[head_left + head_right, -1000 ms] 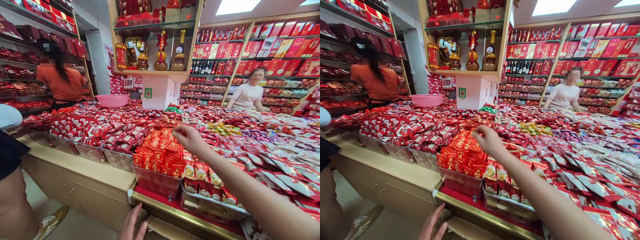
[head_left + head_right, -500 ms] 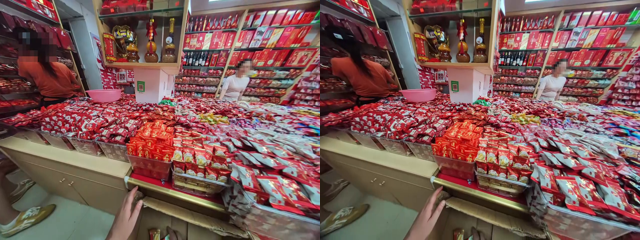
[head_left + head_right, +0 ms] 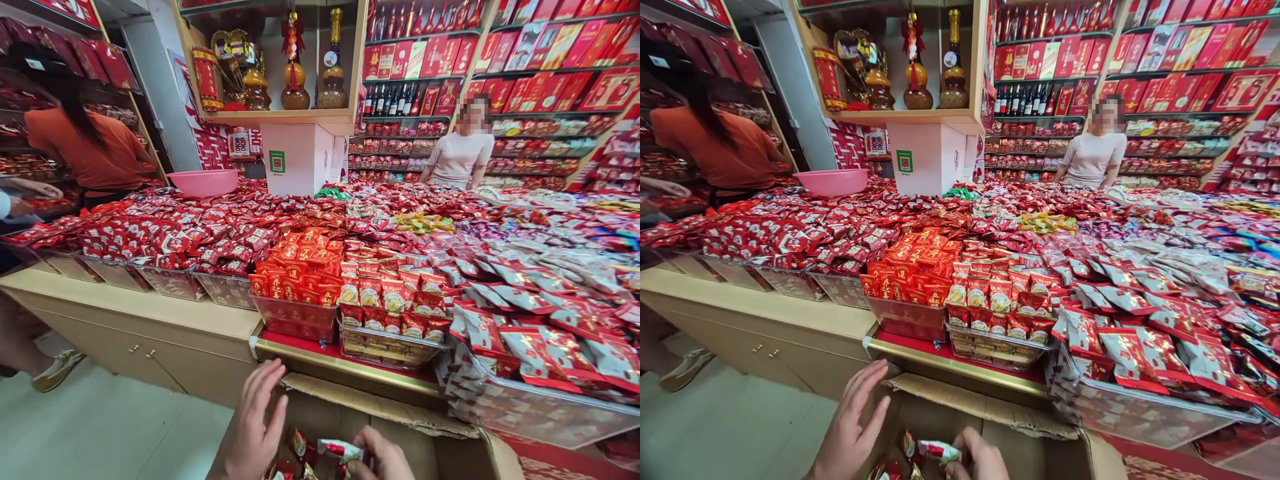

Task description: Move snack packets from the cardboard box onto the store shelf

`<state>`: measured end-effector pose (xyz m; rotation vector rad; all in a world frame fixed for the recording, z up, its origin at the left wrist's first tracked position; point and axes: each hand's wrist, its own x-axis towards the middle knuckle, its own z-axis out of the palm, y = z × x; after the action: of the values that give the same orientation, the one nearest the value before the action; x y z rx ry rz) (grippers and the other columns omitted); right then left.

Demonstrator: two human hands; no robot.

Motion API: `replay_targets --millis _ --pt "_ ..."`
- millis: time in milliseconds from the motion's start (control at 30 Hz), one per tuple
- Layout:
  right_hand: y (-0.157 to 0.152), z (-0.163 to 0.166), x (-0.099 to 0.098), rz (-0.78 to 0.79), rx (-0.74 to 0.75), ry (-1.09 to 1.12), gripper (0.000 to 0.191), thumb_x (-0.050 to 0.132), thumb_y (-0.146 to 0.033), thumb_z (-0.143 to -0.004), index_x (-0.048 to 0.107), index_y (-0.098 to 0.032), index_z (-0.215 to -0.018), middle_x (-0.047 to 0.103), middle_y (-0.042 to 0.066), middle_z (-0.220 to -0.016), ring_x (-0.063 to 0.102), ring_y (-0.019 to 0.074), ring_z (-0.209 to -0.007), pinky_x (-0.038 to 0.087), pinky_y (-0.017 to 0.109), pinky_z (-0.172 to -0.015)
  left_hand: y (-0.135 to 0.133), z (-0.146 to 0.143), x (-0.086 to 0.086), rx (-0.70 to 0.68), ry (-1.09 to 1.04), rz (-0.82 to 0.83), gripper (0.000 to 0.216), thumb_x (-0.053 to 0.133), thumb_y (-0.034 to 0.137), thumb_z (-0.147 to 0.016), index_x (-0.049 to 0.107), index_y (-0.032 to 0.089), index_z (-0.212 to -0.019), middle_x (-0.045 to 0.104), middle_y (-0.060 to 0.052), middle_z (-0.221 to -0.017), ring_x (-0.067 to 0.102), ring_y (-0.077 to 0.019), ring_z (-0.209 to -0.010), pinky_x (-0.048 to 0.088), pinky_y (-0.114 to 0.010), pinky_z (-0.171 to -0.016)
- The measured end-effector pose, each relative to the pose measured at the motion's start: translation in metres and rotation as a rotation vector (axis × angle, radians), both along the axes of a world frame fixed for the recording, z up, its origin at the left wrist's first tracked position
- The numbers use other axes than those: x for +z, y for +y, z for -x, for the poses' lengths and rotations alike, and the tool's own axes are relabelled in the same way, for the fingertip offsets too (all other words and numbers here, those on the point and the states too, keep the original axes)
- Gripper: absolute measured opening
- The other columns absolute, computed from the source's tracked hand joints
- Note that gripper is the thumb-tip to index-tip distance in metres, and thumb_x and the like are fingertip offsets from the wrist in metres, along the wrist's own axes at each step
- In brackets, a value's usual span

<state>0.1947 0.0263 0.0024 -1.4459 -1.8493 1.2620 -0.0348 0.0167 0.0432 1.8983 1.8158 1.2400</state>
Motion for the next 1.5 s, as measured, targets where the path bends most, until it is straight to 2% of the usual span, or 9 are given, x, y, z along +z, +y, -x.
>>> replay_targets --millis 233,433,633,767,900,1000,1267,1400,1500 --pt "0.005 -0.011 0.09 0.234 -0.23 0.742 0.033 0.07 -0.039 -0.059 0.046 -0.019 -0.07 0.053 -0.003 -0.061 0.046 0.0095 -0.051 0.038 0.022 -0.05 -0.005 -0.078 0.052 -0.536 -0.703 0.599 0.052 0.058 0.028 -0.072 0.04 0.02 -0.121 0.061 -0.007 -0.102 0.058 -0.0163 -0.087 0.047 -0.03 -0.077" --pt "0.008 -0.017 0.084 0.26 -0.242 0.783 0.027 0.067 -0.037 -0.064 0.052 -0.018 -0.076 0.059 -0.001 -0.07 0.051 0.0106 -0.061 0.04 0.022 -0.057 0.003 -0.093 0.048 -0.549 -0.728 0.635 0.033 0.055 0.025 -0.074 0.052 0.014 -0.105 0.062 -0.003 -0.08 0.057 -0.0134 -0.074 0.044 -0.025 -0.068" --pt "0.007 -0.034 0.074 0.118 -0.299 0.665 0.023 0.06 -0.039 -0.071 0.053 -0.017 -0.076 0.055 0.0 -0.066 0.048 0.0107 -0.058 0.038 0.022 -0.052 -0.009 -0.083 0.015 -0.522 -0.461 0.706 0.041 0.051 0.022 -0.073 0.047 0.019 -0.114 0.06 -0.002 -0.082 0.055 -0.0125 -0.072 0.044 -0.026 -0.068" --pt "0.003 -0.038 0.072 -0.145 -0.299 0.407 0.018 0.056 -0.034 -0.075 0.051 -0.019 -0.067 0.054 0.0 -0.062 0.051 0.0133 -0.06 0.042 0.025 -0.056 -0.01 -0.084 0.008 -0.404 -0.538 0.646 0.046 0.054 0.028 -0.072 0.044 0.02 -0.116 0.058 -0.007 -0.103 0.054 -0.0172 -0.093 0.041 -0.033 -0.085" --pt "-0.006 -0.033 0.078 -0.624 -0.143 0.179 0.017 0.048 -0.013 -0.078 0.058 -0.024 -0.086 0.06 0.006 -0.09 0.055 0.0177 -0.085 0.045 0.031 -0.073 0.0 -0.093 0.042 -0.433 -1.08 0.713 0.054 0.046 0.043 -0.078 0.029 0.021 -0.124 0.059 -0.007 -0.099 0.059 -0.0149 -0.081 0.045 -0.029 -0.07" --pt "-0.011 -0.031 0.086 -0.75 -0.025 0.137 0.03 0.043 -0.007 -0.077 0.059 -0.026 -0.095 0.057 0.008 -0.101 0.053 0.0185 -0.092 0.046 0.032 -0.075 0.01 -0.098 0.067 -0.452 -1.198 0.615 0.058 0.056 0.035 -0.075 0.028 0.02 -0.124 0.062 -0.006 -0.094 0.059 -0.0149 -0.079 0.045 -0.027 -0.068" --pt "0.002 -0.024 0.098 -0.083 -0.231 0.507 0.021 0.057 -0.034 -0.075 0.056 -0.017 -0.089 0.061 0.004 -0.078 0.055 0.0138 -0.067 0.046 0.025 -0.06 0.017 -0.101 0.077 -0.486 -1.135 0.521 0.055 0.058 0.026 -0.075 0.031 0.021 -0.123 0.065 -0.006 -0.094 0.059 -0.0158 -0.087 0.043 -0.028 -0.08" --pt "0.003 -0.022 0.096 -0.035 -0.206 0.598 0.021 0.06 -0.035 -0.073 0.054 -0.017 -0.064 0.051 -0.001 -0.058 0.046 0.0092 -0.055 0.04 0.021 -0.052 0.017 -0.102 0.08 -0.437 -1.161 0.532 0.05 0.065 0.024 -0.068 0.042 0.019 -0.112 0.065 -0.002 -0.076 0.059 -0.0114 -0.066 0.045 -0.023 -0.064" --pt "0.002 -0.029 0.093 -0.075 -0.06 0.753 0.02 0.058 -0.041 -0.073 0.058 -0.021 -0.077 0.055 0.002 -0.076 0.051 0.0114 -0.061 0.043 0.023 -0.055 0.019 -0.1 0.081 -0.431 -1.303 0.634 0.041 0.067 0.023 -0.067 0.048 0.019 -0.102 0.062 0.001 -0.068 0.057 -0.0095 -0.057 0.043 -0.021 -0.056"
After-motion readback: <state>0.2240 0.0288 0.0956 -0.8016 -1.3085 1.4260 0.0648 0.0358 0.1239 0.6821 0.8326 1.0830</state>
